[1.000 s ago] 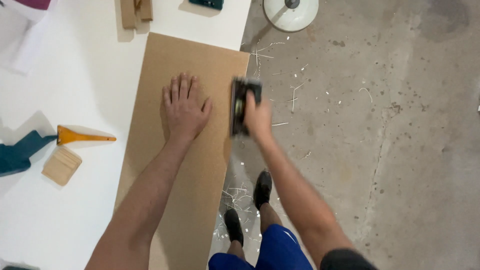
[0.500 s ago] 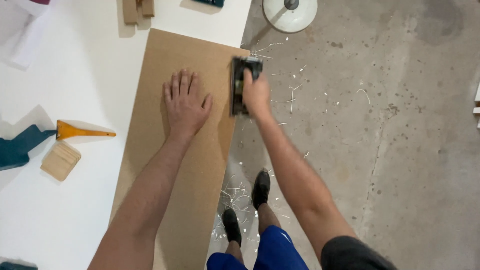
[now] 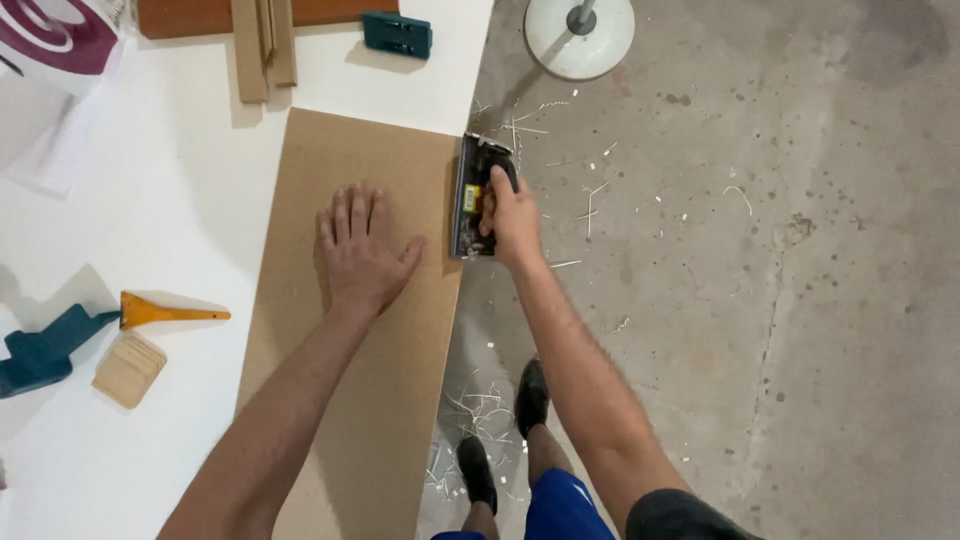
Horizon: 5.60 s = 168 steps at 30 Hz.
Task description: Sanding and trimming the edges of a wooden board using a sanding block and a manual edge trimmer on a workbench.
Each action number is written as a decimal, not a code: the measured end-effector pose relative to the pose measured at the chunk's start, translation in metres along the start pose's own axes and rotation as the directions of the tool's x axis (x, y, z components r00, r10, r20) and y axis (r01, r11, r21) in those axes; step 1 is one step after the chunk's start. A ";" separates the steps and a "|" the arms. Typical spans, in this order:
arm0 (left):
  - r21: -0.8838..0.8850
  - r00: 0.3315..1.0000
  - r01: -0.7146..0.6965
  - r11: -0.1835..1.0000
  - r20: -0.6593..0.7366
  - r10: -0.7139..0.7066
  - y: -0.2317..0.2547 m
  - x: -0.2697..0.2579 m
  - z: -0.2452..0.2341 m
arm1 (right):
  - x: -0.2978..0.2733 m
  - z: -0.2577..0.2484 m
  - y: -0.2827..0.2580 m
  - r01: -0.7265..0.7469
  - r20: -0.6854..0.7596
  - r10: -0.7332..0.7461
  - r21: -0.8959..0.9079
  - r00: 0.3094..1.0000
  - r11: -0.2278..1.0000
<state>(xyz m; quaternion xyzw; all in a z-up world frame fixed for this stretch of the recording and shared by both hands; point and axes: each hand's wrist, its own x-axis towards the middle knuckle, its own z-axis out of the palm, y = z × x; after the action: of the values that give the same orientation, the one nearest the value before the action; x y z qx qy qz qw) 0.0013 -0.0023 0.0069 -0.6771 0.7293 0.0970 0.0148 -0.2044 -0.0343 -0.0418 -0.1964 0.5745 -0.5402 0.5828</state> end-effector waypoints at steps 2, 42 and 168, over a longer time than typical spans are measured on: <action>-0.026 1.000 -0.018 1.000 0.007 0.018 0.003 0.002 -0.001 | -0.037 -0.010 0.010 -0.093 -0.017 0.093 -0.025 0.996 0.995; 0.011 0.998 -0.054 0.998 -0.019 0.054 -0.001 -0.005 0.012 | 0.004 -0.003 -0.033 0.049 -0.027 -0.079 -0.581 0.997 0.813; 0.082 0.974 -0.028 0.996 -0.220 0.045 -0.088 -0.553 0.063 | -0.672 -0.137 0.282 0.060 0.174 0.065 -0.631 0.983 0.774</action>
<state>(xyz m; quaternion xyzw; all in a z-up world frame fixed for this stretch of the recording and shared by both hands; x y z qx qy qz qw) 0.1273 0.5471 0.0194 -0.6690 0.7421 -0.0074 -0.0419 -0.0480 0.6898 -0.0099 -0.4296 0.6660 -0.2940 0.5342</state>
